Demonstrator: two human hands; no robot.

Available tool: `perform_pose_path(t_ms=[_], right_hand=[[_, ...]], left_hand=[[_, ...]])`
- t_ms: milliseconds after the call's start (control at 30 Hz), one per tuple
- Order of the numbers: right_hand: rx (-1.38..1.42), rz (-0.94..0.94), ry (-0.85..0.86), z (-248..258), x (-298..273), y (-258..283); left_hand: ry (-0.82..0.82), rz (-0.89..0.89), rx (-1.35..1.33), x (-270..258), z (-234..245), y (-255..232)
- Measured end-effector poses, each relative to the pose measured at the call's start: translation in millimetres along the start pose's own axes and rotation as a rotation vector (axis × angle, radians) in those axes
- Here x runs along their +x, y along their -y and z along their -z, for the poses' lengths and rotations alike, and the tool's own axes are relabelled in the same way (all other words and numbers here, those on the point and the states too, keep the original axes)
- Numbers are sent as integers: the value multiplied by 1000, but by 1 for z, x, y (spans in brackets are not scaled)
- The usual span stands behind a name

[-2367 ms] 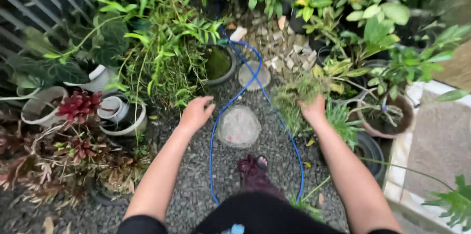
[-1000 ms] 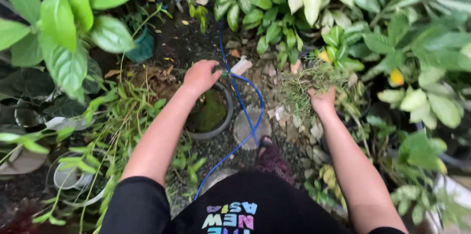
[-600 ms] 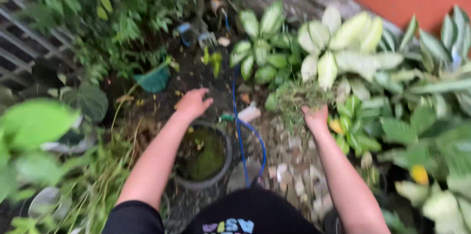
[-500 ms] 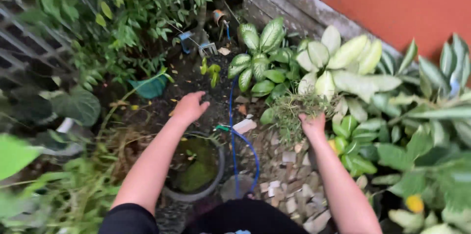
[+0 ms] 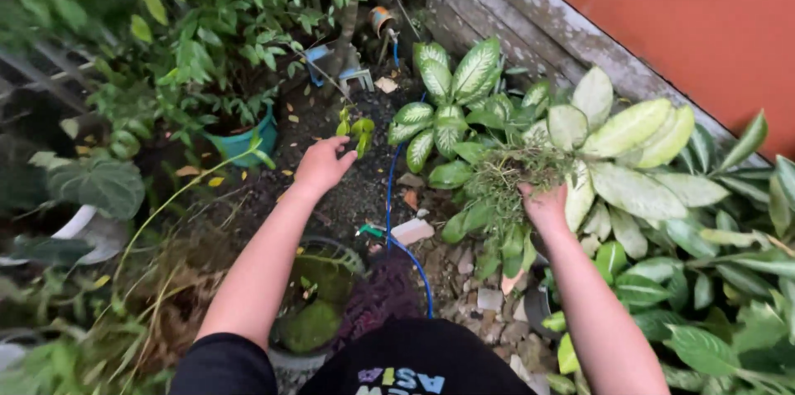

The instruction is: Pulling weeds and grass from potted plants and the surrounding ground in an outdoor garden.

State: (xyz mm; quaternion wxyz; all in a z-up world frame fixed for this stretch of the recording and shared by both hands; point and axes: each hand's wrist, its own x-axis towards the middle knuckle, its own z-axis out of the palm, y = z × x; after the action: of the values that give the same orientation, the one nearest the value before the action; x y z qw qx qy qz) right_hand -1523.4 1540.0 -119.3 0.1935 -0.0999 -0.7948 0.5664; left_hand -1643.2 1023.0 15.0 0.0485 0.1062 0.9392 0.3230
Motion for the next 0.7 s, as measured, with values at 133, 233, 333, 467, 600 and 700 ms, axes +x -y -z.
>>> perform_pose_path(t_ms=[133, 233, 333, 467, 600, 700], right_hand=[[25, 0, 1, -16, 81, -30], [51, 9, -7, -55, 167, -42], [69, -10, -7, -91, 239, -50], [80, 18, -33, -124, 267, -66], [112, -31, -29, -154, 308, -77], [148, -46, -20, -184, 342, -83]], left_hand=[[-42, -34, -20, 72, -6, 24], [-82, -74, -7, 134, 0, 45], [-175, -59, -39, 212, 8, 55], [-172, -16, -123, 267, -5, 50], [-126, -106, -48, 316, -10, 53], [-123, -117, -36, 327, 13, 56]])
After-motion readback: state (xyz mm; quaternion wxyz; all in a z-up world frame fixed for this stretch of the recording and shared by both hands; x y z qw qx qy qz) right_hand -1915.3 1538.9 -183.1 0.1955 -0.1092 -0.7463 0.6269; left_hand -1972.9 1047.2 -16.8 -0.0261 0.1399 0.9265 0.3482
